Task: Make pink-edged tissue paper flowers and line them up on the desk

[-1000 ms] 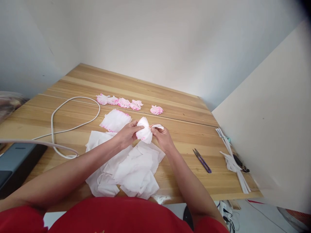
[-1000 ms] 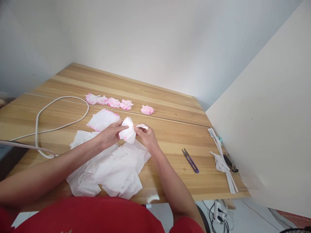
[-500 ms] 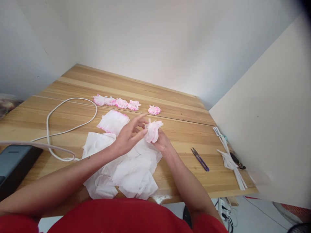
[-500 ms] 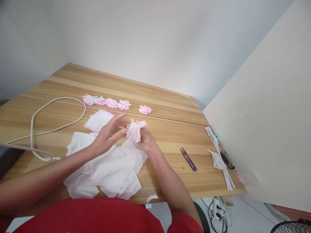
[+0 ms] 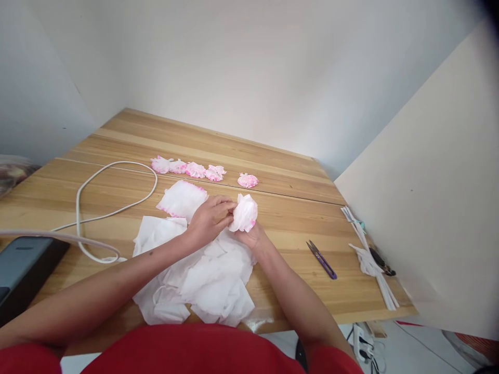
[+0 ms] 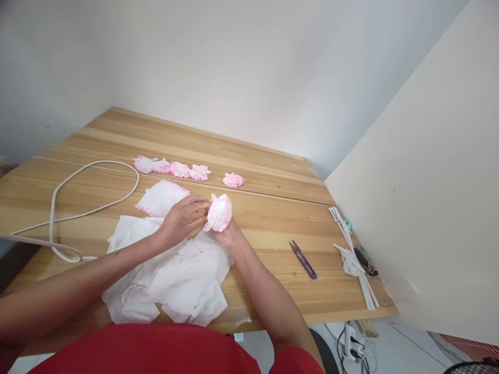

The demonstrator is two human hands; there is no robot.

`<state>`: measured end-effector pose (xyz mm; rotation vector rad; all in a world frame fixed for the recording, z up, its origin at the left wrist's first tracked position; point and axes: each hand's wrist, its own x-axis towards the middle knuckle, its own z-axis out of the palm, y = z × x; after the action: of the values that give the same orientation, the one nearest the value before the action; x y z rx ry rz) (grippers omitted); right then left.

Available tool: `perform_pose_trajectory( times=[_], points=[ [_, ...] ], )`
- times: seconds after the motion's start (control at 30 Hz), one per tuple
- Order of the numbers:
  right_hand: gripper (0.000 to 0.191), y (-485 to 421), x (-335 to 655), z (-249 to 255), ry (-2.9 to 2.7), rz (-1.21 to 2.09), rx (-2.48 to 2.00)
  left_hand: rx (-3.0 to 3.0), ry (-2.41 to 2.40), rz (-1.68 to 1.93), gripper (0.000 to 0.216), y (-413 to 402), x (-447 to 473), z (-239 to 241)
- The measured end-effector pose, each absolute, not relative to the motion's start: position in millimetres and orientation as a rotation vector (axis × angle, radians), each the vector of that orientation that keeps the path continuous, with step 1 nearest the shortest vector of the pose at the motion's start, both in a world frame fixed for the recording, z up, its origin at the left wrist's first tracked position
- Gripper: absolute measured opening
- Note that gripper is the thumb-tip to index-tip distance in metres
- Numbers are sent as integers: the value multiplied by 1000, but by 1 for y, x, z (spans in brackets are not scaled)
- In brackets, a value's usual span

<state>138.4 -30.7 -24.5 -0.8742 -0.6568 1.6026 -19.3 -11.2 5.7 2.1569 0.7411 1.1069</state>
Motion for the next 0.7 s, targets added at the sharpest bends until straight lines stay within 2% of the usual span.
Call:
perform_pose_trajectory(
  times=[0.17, 0.33, 0.53, 0.7],
  points=[
    [6, -32, 132, -24, -521, 1619, -826, 2039, 797, 1073, 27, -5, -19, 4],
    [16, -32, 130, -23, -443, 1612, -859, 1727, 826, 974, 23, 3, -19, 1],
    [13, -30, 135, -20, -538, 1554, -883, 1369, 938, 929, 24, 10, -17, -3],
    [14, -26, 145, -16, -615, 1493, -890, 1277, 841, 893, 26, 5, -21, 7]
  ],
)
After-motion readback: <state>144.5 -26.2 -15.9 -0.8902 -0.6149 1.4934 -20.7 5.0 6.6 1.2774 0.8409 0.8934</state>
